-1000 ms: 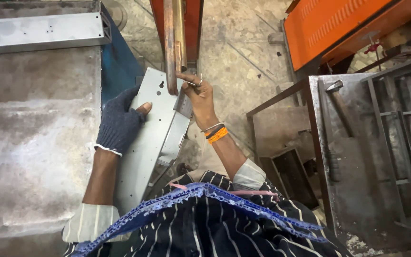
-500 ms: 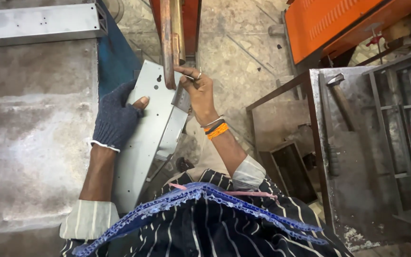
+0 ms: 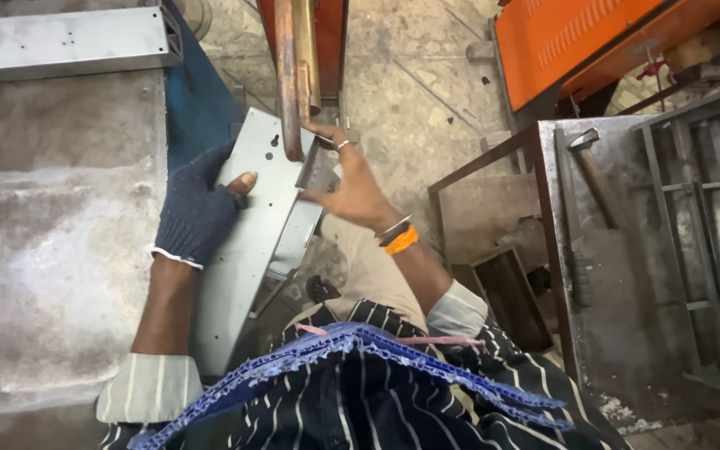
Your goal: The recorder is fabricating metal enclosures by spot welding sheet metal parts, smoothing edges with a file, and using a hammer for structural adjustments.
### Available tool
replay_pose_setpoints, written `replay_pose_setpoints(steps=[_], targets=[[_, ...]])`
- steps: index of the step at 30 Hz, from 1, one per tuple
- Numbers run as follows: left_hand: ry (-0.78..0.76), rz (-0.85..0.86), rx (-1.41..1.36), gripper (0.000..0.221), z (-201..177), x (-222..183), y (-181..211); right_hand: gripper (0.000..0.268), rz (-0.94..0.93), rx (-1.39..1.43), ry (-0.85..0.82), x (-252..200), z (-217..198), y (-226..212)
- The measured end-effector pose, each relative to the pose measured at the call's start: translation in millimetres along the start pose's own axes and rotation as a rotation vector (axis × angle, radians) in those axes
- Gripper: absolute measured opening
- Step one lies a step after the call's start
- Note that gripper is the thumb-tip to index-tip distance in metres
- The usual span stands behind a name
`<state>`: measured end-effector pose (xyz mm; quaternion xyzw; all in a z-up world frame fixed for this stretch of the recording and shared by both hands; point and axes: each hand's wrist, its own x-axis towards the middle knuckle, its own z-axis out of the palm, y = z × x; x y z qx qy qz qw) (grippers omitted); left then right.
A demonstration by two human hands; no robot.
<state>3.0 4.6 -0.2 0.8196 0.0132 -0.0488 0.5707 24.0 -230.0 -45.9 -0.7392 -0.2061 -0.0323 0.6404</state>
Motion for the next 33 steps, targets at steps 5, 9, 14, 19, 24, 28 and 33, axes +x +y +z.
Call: replay_pose_setpoints(steps=[5,9,14,19,24,28,33], targets=[[-0.02,0.02,0.104,0.048,-4.0,3.1,10.6,0.081,0.003,-0.115,0.152,-2.8,22.2,14.0],[-0.039,0.008,0.122,0.048,-7.2,3.6,16.0,0.077,0.006,-0.168,0.236,-4.2,25.3,11.3],[-0.059,0.018,0.094,0.048,-8.8,7.2,11.8,0.077,0.01,-0.154,0.269,-1.4,28.1,6.2],[-0.055,0.128,0.166,0.048,-9.5,11.4,5.2,0.077,0.019,-0.145,0.273,-3.9,27.8,11.3],[-0.065,-0.024,0.126,0.049,-8.3,8.3,16.9,0.077,0.029,-0.152,0.261,-3.8,26.7,6.5],[-0.074,0.106,0.081,0.049,-10.0,8.4,2.6,0.077,0.116,-0.13,0.272,-8.1,33.0,15.9],[-0.079,0.083,0.02,0.051,-10.0,12.6,10.6,0.079,-0.027,-0.195,0.282,-4.4,26.9,8.9]])
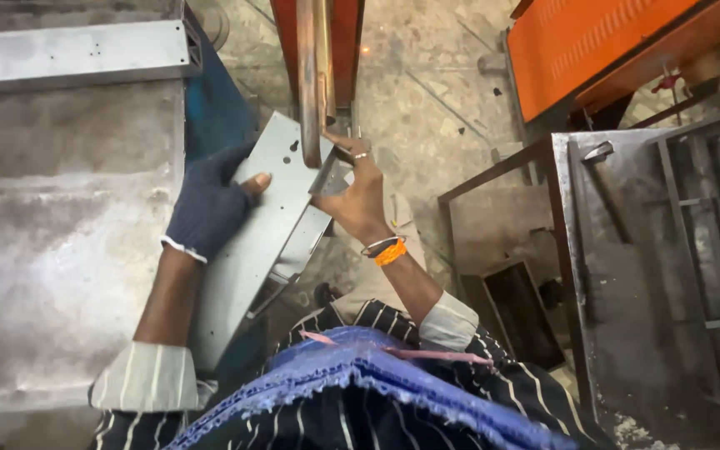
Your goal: The recorder is fabricating metal enclosures by spot welding sheet metal parts, smoothing edges with a file, and using a hammer for structural adjustments.
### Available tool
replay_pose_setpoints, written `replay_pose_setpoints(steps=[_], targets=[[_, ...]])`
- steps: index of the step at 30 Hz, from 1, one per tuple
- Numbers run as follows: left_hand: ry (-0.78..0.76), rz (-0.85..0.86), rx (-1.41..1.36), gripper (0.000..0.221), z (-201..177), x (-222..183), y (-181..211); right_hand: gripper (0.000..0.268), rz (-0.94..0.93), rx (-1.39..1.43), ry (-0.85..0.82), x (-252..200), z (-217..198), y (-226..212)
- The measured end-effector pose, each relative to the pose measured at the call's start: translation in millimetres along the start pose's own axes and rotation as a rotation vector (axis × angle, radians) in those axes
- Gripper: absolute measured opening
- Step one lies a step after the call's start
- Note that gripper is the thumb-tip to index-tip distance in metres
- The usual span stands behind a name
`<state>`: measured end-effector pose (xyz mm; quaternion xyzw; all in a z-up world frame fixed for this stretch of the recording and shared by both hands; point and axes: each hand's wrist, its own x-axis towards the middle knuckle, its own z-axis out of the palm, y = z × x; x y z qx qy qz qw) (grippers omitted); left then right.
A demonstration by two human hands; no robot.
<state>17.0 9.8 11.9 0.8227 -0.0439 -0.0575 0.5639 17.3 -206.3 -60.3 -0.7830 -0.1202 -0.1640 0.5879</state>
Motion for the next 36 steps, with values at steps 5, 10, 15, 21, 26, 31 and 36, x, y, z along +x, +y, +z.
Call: replay_pose_setpoints(steps=[5,10,15,21,26,31,36], targets=[[0.012,0.008,0.12,0.047,1.9,15.0,9.5,0.08,0.046,0.008,0.003,13.9,-4.5,-1.2],[0.014,-0.013,0.072,0.048,7.0,27.8,-4.2,0.08,0.078,0.006,0.012,21.7,-7.6,2.4],[0.013,-0.111,-0.065,0.045,11.3,26.5,-10.1,0.079,0.061,-0.029,0.015,15.0,-5.2,12.1],[0.123,0.056,0.181,0.056,3.4,29.4,-13.0,0.077,0.026,-0.029,0.063,4.7,-2.6,2.0],[0.143,0.002,0.309,0.062,-15.5,31.2,-23.5,0.082,-0.023,-0.131,0.012,-20.8,3.6,-29.0],[0.119,0.003,0.516,0.068,-25.3,37.8,-5.1,0.088,0.032,-0.181,-0.06,-33.2,4.5,-40.2],[0.088,0.0,0.528,0.071,-26.9,48.6,-4.6,0.081,0.004,-0.334,-0.069,-35.1,-2.7,-41.4]])
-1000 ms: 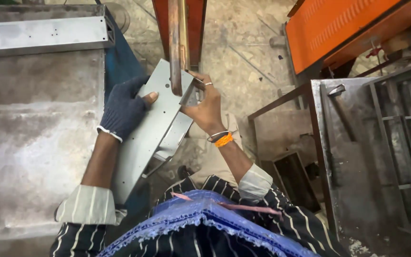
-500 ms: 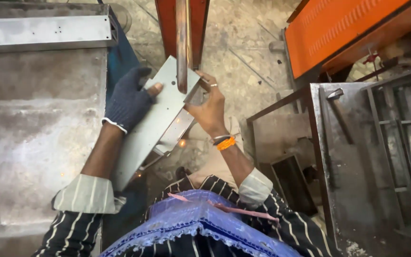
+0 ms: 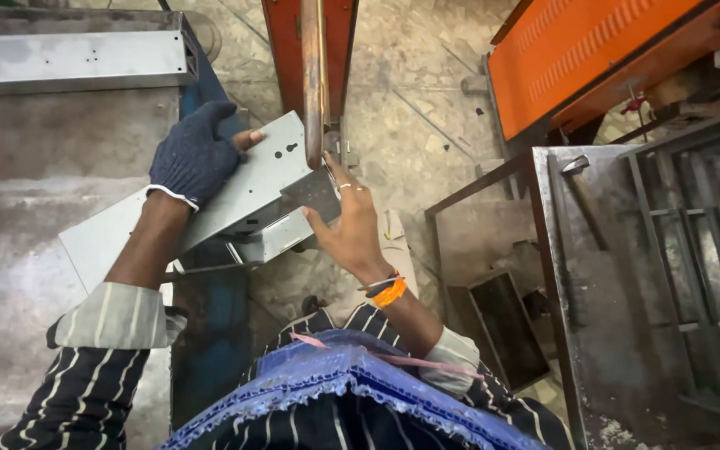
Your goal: The recorder is fabricating metal enclosures by spot welding sheet metal parts, smoothing edges with a file, and using a hammer for structural adjustments.
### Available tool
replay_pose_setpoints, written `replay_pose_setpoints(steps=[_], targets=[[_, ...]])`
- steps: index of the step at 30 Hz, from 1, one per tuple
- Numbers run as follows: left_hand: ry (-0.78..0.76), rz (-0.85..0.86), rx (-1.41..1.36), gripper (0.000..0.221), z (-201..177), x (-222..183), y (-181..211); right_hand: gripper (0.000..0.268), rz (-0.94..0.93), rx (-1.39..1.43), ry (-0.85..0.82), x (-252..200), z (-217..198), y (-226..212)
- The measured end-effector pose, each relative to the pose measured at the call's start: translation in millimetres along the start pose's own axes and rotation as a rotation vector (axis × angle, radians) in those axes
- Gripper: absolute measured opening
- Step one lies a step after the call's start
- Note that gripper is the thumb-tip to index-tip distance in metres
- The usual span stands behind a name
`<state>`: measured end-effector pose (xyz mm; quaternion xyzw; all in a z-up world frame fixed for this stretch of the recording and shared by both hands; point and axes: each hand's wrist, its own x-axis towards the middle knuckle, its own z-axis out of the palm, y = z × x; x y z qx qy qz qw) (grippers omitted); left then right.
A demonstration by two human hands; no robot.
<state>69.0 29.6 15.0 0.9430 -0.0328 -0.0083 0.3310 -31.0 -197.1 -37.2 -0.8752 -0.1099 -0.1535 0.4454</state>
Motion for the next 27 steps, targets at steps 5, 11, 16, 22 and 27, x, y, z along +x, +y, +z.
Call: replay_pose_setpoints(steps=[5,11,16,22,27], targets=[[-0.039,-0.063,0.011,0.069,-4.1,-1.7,10.4,0.074,-0.059,-0.044,-0.016,1.9,-7.8,3.6],[0.017,-0.04,0.022,0.062,1.2,-1.5,3.9,0.064,-0.114,-0.067,0.007,-1.4,-4.2,16.4],[0.023,-0.037,-0.112,0.05,-1.3,-13.3,12.1,0.071,-0.036,-0.042,-0.018,-7.7,-15.6,3.6],[0.108,0.004,-0.284,0.038,9.7,-43.1,8.6,0.063,-0.051,-0.006,0.027,-22.6,-27.7,1.3],[0.106,-0.07,-0.331,0.042,7.1,-70.9,28.8,0.036,-0.121,-0.047,0.128,-27.9,-37.7,2.3]])
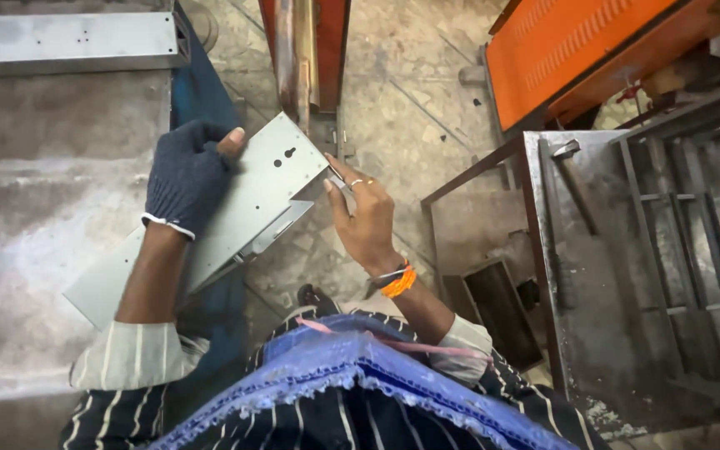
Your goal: The recorder is fabricating metal enclosures by spot welding sheet metal parts, smoothing edges with a file, and using a hammer for structural adjustments.
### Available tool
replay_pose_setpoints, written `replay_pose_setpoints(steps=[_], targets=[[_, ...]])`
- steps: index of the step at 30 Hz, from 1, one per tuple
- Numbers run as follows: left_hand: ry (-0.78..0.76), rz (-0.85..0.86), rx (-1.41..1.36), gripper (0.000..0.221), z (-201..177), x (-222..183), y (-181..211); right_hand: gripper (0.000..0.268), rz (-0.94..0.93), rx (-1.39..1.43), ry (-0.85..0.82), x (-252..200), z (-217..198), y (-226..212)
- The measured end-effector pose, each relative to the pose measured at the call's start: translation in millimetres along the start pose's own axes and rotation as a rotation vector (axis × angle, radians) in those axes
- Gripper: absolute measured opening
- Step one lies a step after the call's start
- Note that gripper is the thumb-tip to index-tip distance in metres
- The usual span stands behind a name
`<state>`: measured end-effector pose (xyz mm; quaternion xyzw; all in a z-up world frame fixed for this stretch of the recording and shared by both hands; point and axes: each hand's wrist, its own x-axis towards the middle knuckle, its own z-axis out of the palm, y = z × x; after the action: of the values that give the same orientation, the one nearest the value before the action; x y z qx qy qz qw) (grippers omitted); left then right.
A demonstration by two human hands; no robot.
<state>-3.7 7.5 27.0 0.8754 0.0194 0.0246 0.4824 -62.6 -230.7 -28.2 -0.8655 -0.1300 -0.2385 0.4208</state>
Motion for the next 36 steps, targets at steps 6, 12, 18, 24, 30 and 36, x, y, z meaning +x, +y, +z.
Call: replay_pose_setpoints(steps=[6,12,18,24,30,36], targets=[[0.071,-0.056,0.001,0.042,5.6,-35.7,2.8,0.024,-0.137,-0.043,0.079,-15.9,-6.5,6.1],[0.059,-0.021,-0.051,0.041,34.1,-56.1,-8.6,0.015,0.015,-0.115,0.015,-49.4,-5.3,58.4],[0.023,0.036,-0.073,0.038,58.5,-74.3,-1.6,0.011,0.254,0.013,0.153,-23.9,-61.6,73.5],[-0.122,-0.041,0.134,0.062,102.2,-90.6,61.8,0.008,0.018,0.12,0.021,2.0,-90.5,52.3],[-0.058,0.178,0.192,0.038,164.4,-91.1,6.4,0.01,-0.205,0.094,-0.178,2.4,-108.7,44.9],[-0.066,-0.022,0.162,0.041,169.9,-93.2,48.9,0.02,0.166,0.167,-0.063,-28.6,-149.5,137.5]])
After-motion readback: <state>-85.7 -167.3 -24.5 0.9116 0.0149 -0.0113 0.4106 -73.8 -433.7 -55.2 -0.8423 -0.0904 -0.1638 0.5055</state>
